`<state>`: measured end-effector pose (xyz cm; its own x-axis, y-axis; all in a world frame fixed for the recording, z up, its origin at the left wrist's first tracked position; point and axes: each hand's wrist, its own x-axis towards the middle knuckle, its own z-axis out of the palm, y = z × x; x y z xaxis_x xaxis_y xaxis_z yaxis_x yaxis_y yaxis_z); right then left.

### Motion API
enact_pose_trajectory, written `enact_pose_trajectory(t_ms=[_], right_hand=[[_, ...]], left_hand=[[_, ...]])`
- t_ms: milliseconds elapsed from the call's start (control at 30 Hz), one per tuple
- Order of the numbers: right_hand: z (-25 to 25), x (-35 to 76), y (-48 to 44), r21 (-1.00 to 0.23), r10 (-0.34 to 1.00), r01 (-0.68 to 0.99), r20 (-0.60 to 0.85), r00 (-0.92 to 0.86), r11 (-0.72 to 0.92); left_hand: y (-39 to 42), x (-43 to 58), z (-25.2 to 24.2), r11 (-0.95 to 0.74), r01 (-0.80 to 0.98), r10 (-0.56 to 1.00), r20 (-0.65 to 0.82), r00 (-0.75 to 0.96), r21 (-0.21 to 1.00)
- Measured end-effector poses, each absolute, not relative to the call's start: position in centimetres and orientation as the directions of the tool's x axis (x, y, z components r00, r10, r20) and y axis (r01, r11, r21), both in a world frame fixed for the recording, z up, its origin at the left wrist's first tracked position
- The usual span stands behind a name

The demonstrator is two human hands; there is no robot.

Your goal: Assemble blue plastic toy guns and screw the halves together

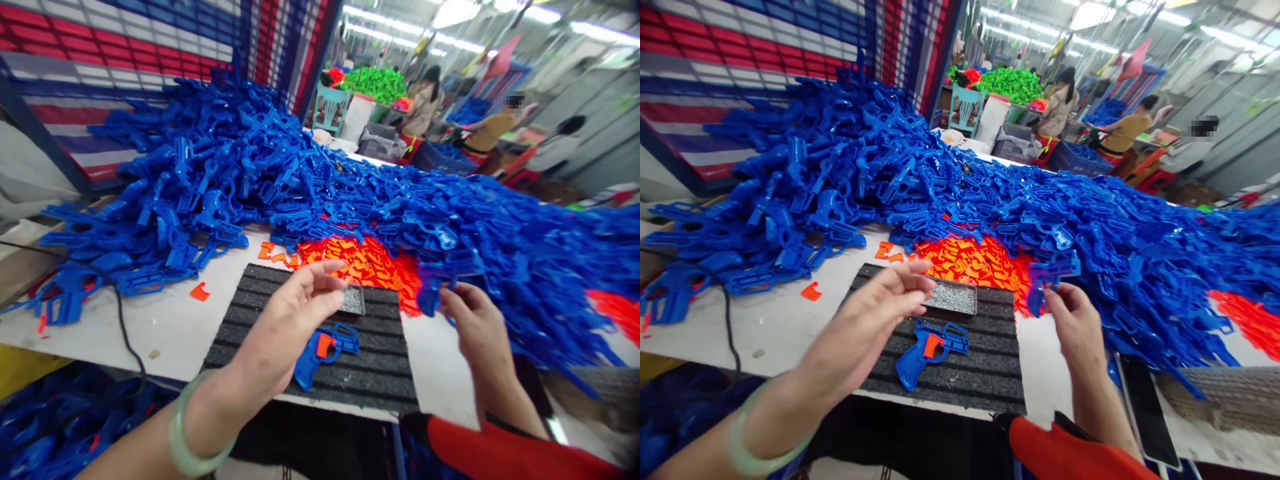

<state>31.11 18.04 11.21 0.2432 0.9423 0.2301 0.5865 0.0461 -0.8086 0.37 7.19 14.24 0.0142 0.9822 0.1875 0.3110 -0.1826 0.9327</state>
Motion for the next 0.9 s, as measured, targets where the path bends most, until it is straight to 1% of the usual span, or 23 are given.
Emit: enact_pose_trajectory(t_ms=[33, 67, 100, 167, 200, 233, 267, 300, 333, 367, 400, 433, 467, 500, 567, 633, 733, 800, 833, 867, 900], right_hand=[[11.3, 29.4, 16.9, -0.898, 0.962, 0.428, 0.198, 0.189, 0.101], [11.1, 27.7, 15.8, -0.953, 0.977, 0.274, 0.167, 0.132, 0.126], [10.7, 26.2, 14.7, -0.98, 0.992, 0.163, 0.12, 0.044, 0.112], [9.6, 23.9, 12.9, -0.996, 0.99, 0.06, 0.05, -0.129, 0.058], [9.0, 23.2, 12.2, -0.998, 0.978, 0.047, 0.022, -0.207, 0.032], [8.5, 23.0, 11.6, -0.998, 0.962, 0.068, -0.01, -0.271, 0.009], [8.0, 23.1, 11.2, -0.993, 0.951, 0.121, -0.037, -0.306, 0.0], [7.6, 23.4, 10.9, -0.98, 0.955, 0.198, -0.045, -0.293, 0.015], [7.3, 24.0, 10.7, -0.955, 0.972, 0.291, -0.012, -0.237, 0.059], [7.0, 24.6, 10.7, -0.912, 0.983, 0.39, 0.063, -0.171, 0.126], [6.7, 25.3, 10.6, -0.85, 0.977, 0.483, 0.169, -0.129, 0.21], [6.4, 25.8, 10.6, -0.772, 0.951, 0.556, 0.277, -0.138, 0.306], [6.0, 26.3, 10.6, -0.69, 0.91, 0.597, 0.357, -0.209, 0.408], [5.7, 26.5, 10.5, -0.616, 0.861, 0.602, 0.387, -0.33, 0.508], [5.1, 26.6, 10.3, -0.519, 0.74, 0.538, 0.354, -0.573, 0.664], [4.6, 26.3, 10.1, -0.471, 0.645, 0.475, 0.319, -0.694, 0.744], [4.3, 25.6, 10.0, -0.412, 0.618, 0.485, 0.301, -0.726, 0.771], [4.2, 25.1, 10.1, -0.384, 0.628, 0.513, 0.291, -0.722, 0.768], [4.1, 24.8, 10.2, -0.378, 0.632, 0.52, 0.292, -0.718, 0.766], [4.0, 24.6, 10.3, -0.377, 0.636, 0.524, 0.299, -0.711, 0.764], [3.9, 24.3, 10.5, -0.379, 0.64, 0.526, 0.314, -0.701, 0.761]], left_hand=[[7.7, 1.1, 13.6, -0.135, 0.234, 0.991, 0.136, 0.011, 0.963], [8.0, 1.9, 12.8, -0.037, 0.088, 0.999, 0.036, 0.015, 0.995], [8.1, 2.7, 11.9, 0.076, -0.054, 0.996, -0.074, 0.039, 0.996], [7.8, 3.9, 10.1, 0.268, -0.258, 0.961, -0.238, 0.142, 0.928], [7.4, 4.2, 9.4, 0.328, -0.303, 0.94, -0.279, 0.195, 0.895], [6.9, 4.3, 8.9, 0.363, -0.32, 0.926, -0.299, 0.232, 0.875], [6.3, 4.1, 8.5, 0.38, -0.317, 0.918, -0.311, 0.248, 0.869], [5.7, 3.7, 8.3, 0.382, -0.295, 0.916, -0.319, 0.242, 0.876], [5.1, 3.2, 8.1, 0.382, -0.263, 0.917, -0.329, 0.224, 0.886], [4.5, 2.6, 7.8, 0.389, -0.23, 0.915, -0.345, 0.208, 0.892], [3.9, 2.0, 7.5, 0.404, -0.201, 0.909, -0.366, 0.199, 0.892], [3.2, 1.5, 7.2, 0.426, -0.18, 0.898, -0.391, 0.202, 0.887], [2.6, 1.1, 6.8, 0.451, -0.167, 0.885, -0.414, 0.212, 0.877], [2.0, 0.9, 6.4, 0.475, -0.162, 0.871, -0.437, 0.224, 0.865], [1.1, 0.7, 5.8, 0.51, -0.171, 0.852, -0.47, 0.23, 0.843], [0.4, 1.0, 5.5, 0.522, -0.193, 0.849, -0.484, 0.212, 0.831], [0.0, 1.5, 5.5, 0.507, -0.222, 0.861, -0.476, 0.179, 0.833], [-0.2, 1.7, 5.5, 0.488, -0.187, 0.871, -0.463, 0.161, 0.853], [-0.4, 1.7, 5.4, 0.454, -0.128, 0.889, -0.439, 0.128, 0.882], [-0.6, 1.6, 5.2, 0.391, -0.031, 0.919, -0.388, 0.072, 0.92], [-0.8, 1.5, 5.0, 0.3, 0.105, 0.953, -0.302, 0.001, 0.948]])
